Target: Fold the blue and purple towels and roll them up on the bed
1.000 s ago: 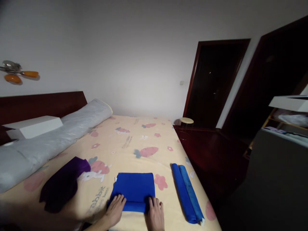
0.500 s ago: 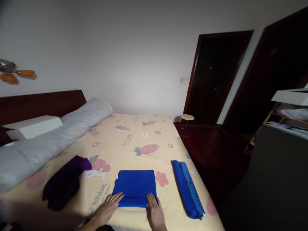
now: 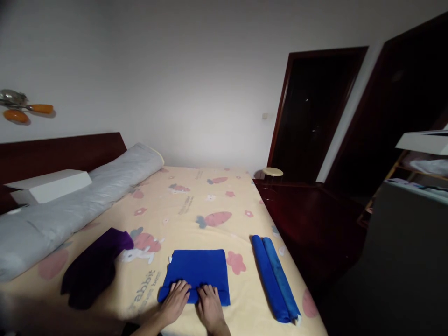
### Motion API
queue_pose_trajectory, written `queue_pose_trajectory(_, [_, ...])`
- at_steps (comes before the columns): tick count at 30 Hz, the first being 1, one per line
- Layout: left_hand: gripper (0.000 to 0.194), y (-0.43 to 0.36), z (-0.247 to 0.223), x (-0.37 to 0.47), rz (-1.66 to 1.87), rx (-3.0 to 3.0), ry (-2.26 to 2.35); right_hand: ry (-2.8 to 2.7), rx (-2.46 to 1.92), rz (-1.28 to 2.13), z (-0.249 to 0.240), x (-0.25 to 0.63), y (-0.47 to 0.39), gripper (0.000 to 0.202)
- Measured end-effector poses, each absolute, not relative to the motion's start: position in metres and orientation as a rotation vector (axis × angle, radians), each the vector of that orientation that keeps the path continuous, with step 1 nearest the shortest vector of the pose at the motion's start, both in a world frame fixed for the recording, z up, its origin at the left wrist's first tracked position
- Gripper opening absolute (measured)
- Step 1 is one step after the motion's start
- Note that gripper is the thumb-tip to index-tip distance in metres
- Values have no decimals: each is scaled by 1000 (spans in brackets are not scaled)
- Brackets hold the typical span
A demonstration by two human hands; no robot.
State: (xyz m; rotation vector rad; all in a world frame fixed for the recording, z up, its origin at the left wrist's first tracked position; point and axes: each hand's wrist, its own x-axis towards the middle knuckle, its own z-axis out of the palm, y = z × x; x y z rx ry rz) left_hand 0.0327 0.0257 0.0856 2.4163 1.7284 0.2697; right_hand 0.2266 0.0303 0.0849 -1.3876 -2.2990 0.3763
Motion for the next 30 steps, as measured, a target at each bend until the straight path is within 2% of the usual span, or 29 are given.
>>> queue_pose_trajectory(8, [39,21,93,-48,285,2395,2032,-2154,-1505,118,58,295,31,42])
queue_pose_trajectory(12, [44,25,90,-17,252,2431,1922,-2225,-1397,264,76,263,33,42])
queue_pose_trajectory(17, [40,35,76,35,285,2509,1646,-2414,-1249,496,87,220,45,43])
queue_pose_trajectory(23, [47,31,70,-17,243,2510,1905,-2170,-1648,320,60,271,66,51])
queue_pose_trajectory(26, [46,29,68,-29,216,2513,1943,-2157,-1661,293,59,282,68,51])
queue_pose_trajectory(30, [52,39,61,7,212,2536,1792,-2264,-1498,375,77,250,62,49])
